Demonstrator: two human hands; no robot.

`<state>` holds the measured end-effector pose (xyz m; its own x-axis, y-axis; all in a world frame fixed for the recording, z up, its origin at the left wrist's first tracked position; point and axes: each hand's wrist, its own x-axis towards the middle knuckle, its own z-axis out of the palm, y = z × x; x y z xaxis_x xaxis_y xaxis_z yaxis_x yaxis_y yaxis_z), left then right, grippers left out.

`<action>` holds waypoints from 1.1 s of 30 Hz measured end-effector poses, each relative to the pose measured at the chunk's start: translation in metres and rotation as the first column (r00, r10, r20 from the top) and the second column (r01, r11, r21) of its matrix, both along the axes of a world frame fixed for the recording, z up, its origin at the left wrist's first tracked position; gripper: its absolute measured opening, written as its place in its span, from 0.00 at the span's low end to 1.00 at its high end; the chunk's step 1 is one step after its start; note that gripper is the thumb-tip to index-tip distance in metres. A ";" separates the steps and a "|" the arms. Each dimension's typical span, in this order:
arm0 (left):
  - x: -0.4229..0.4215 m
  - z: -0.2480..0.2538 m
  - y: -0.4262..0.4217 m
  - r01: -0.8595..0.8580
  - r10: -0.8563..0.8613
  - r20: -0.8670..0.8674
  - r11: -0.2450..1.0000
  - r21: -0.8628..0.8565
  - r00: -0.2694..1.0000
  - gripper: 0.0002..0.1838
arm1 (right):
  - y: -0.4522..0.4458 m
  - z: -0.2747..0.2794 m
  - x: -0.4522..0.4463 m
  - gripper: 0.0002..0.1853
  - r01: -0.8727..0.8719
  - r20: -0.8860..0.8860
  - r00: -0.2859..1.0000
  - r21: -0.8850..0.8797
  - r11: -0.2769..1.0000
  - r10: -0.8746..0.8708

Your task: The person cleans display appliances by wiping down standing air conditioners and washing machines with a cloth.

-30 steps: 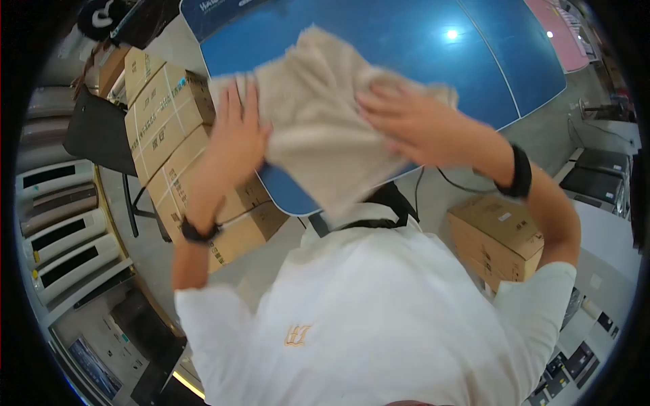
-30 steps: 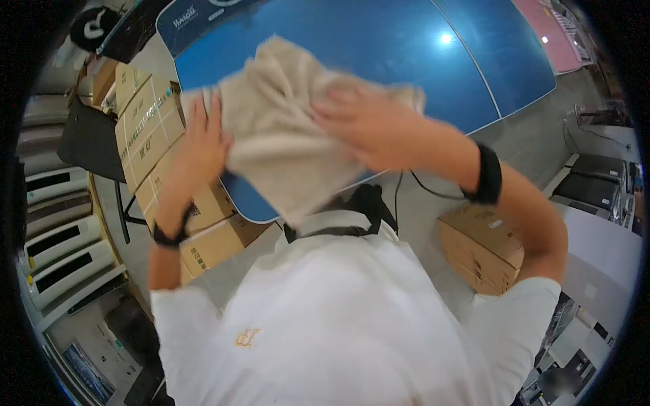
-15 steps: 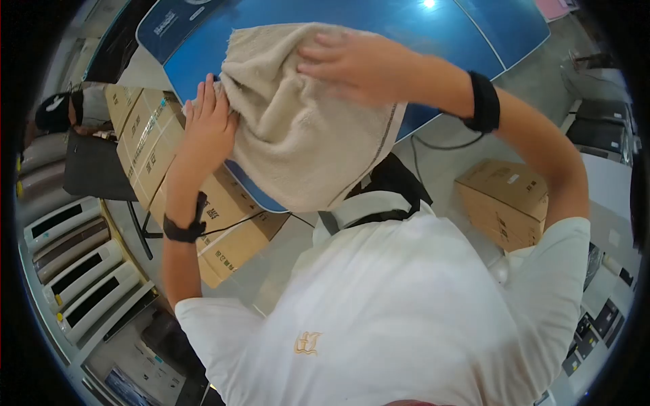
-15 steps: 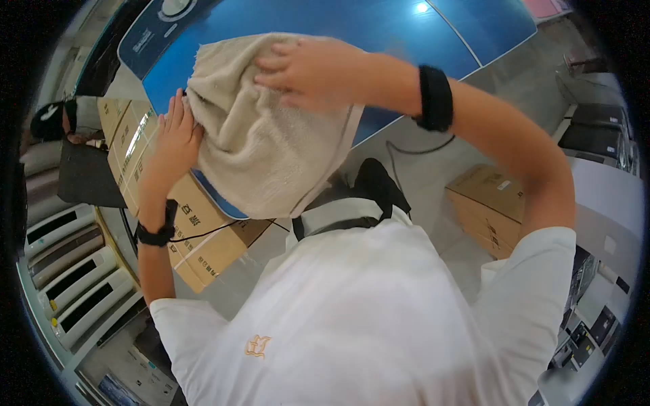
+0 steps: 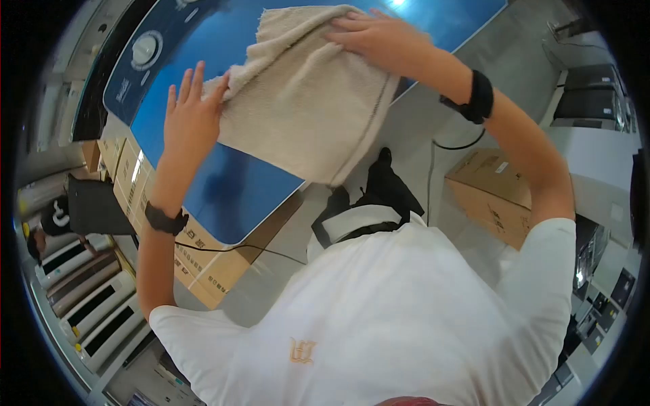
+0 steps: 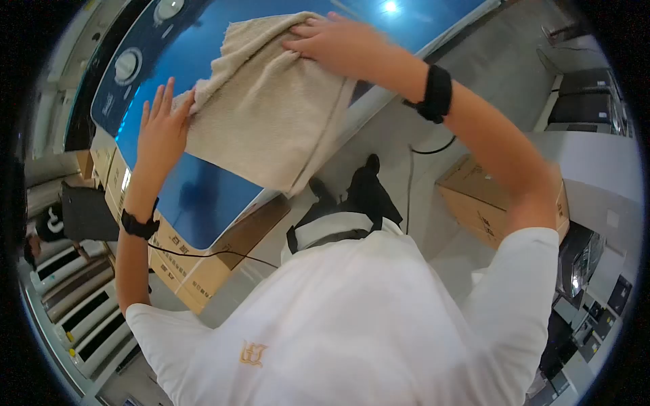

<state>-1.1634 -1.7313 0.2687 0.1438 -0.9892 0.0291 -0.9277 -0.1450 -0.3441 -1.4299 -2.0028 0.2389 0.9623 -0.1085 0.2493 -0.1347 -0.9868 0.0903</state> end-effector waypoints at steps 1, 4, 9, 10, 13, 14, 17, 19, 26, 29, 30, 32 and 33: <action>-0.003 0.003 -0.015 -0.010 0.010 0.032 1.000 0.000 0.999 0.31 | -0.008 -0.002 -0.012 0.26 -0.003 0.011 1.000 0.001 1.000 0.003; -0.042 0.019 -0.046 -0.021 0.073 -0.277 0.983 0.185 0.958 0.34 | -0.025 -0.022 -0.060 0.25 -0.021 0.047 0.999 0.064 0.998 0.018; -0.110 0.022 -0.092 0.003 0.061 -0.239 0.967 0.255 0.969 0.39 | -0.088 -0.006 -0.130 0.23 0.033 0.078 0.996 0.101 0.994 -0.041; -0.115 0.020 -0.115 -0.022 0.091 -0.272 0.969 0.247 0.958 0.39 | -0.105 -0.007 -0.129 0.22 0.058 0.076 0.995 0.074 0.996 -0.063; -0.096 -0.024 -0.186 0.015 0.010 -0.259 0.995 0.094 0.966 0.38 | -0.166 -0.018 -0.097 0.21 0.108 0.101 0.989 -0.019 0.994 -0.106; -0.091 -0.029 -0.213 -0.020 0.043 -0.240 0.995 0.098 0.970 0.38 | -0.182 -0.023 -0.086 0.21 0.144 0.126 0.982 -0.043 0.989 -0.137; -0.110 -0.028 -0.253 -0.128 0.145 -0.299 0.989 0.076 0.943 0.36 | -0.177 -0.023 -0.079 0.23 0.118 0.144 0.981 0.067 0.991 -0.127; -0.118 -0.027 -0.253 -0.062 0.085 -0.233 0.993 0.106 0.969 0.35 | -0.147 -0.026 -0.093 0.25 0.040 0.197 0.978 0.103 0.994 -0.060; -0.147 -0.016 -0.226 -0.058 0.093 -0.290 0.990 0.127 0.953 0.33 | -0.144 -0.017 -0.141 0.25 -0.072 0.100 0.993 0.137 0.988 0.059; -0.106 -0.020 -0.287 -0.065 0.162 -0.297 0.948 0.311 0.941 0.30 | -0.208 -0.032 -0.102 0.22 0.040 0.133 0.990 0.048 0.998 -0.046; -0.087 -0.028 -0.310 -0.032 0.123 -0.321 0.961 0.275 0.939 0.29 | -0.232 -0.030 -0.077 0.20 0.085 0.054 0.995 -0.025 0.996 -0.083; -0.053 -0.043 -0.355 0.047 -0.008 -0.391 0.995 0.091 0.920 0.28 | -0.243 0.006 -0.055 0.21 0.124 -0.168 0.978 -0.026 0.992 -0.126; -0.044 -0.044 -0.371 0.087 -0.107 -0.423 0.994 -0.065 0.900 0.28 | -0.233 0.031 -0.036 0.23 0.124 -0.293 0.950 0.037 0.992 -0.108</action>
